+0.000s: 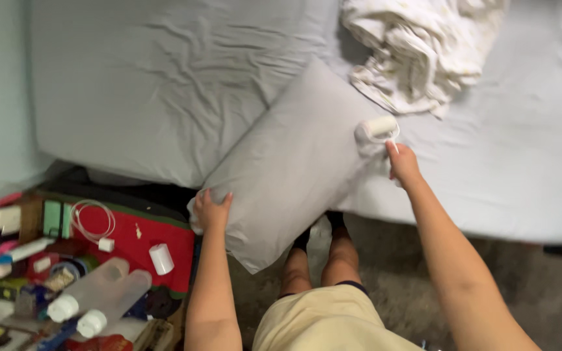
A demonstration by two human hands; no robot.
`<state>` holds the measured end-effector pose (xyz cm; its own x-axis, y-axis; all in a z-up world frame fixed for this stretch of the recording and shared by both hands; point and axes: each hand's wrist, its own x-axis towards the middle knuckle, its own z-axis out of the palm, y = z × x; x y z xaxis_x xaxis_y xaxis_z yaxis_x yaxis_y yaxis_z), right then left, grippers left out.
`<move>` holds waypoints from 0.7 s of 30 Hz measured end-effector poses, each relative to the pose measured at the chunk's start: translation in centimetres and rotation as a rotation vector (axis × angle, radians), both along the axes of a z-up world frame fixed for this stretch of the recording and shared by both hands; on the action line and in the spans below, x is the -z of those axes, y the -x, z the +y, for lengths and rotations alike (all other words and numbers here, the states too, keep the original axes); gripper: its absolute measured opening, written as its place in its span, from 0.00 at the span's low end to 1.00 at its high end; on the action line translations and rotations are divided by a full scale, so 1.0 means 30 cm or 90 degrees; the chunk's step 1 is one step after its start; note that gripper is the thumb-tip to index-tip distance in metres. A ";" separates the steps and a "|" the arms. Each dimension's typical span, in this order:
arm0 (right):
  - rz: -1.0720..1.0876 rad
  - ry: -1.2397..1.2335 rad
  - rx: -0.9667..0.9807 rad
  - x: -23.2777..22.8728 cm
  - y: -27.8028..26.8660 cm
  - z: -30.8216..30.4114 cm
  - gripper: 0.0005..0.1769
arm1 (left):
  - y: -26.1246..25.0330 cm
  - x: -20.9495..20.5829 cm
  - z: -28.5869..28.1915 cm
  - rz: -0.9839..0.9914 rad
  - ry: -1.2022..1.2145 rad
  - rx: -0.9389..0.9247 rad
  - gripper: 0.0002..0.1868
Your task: The person cleans a pillow with a lint roller, removes a used adhesive sheet, then uses the roller on a dark patterned cloth and a striped garment before folding a white piece of clothing by hand.
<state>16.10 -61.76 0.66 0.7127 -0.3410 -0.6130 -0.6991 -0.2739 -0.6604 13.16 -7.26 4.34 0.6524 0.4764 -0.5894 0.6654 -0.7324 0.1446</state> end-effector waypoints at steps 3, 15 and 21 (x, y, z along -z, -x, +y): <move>0.025 0.098 -0.111 -0.055 -0.063 0.026 0.27 | 0.030 0.011 0.086 0.053 0.079 -0.165 0.58; 0.149 0.185 -0.520 -0.322 -0.711 -0.028 0.44 | 0.100 0.116 0.071 -0.369 0.269 -0.204 0.20; 0.130 0.594 -0.786 -0.454 -1.132 0.086 0.46 | 0.320 -0.372 -0.192 -0.473 0.519 -0.109 0.11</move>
<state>50.05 -59.19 14.30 0.7614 0.0705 -0.6445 0.2068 -0.9685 0.1384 3.58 -13.01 15.49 0.9355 0.2424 -0.2569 0.2965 -0.1435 0.9442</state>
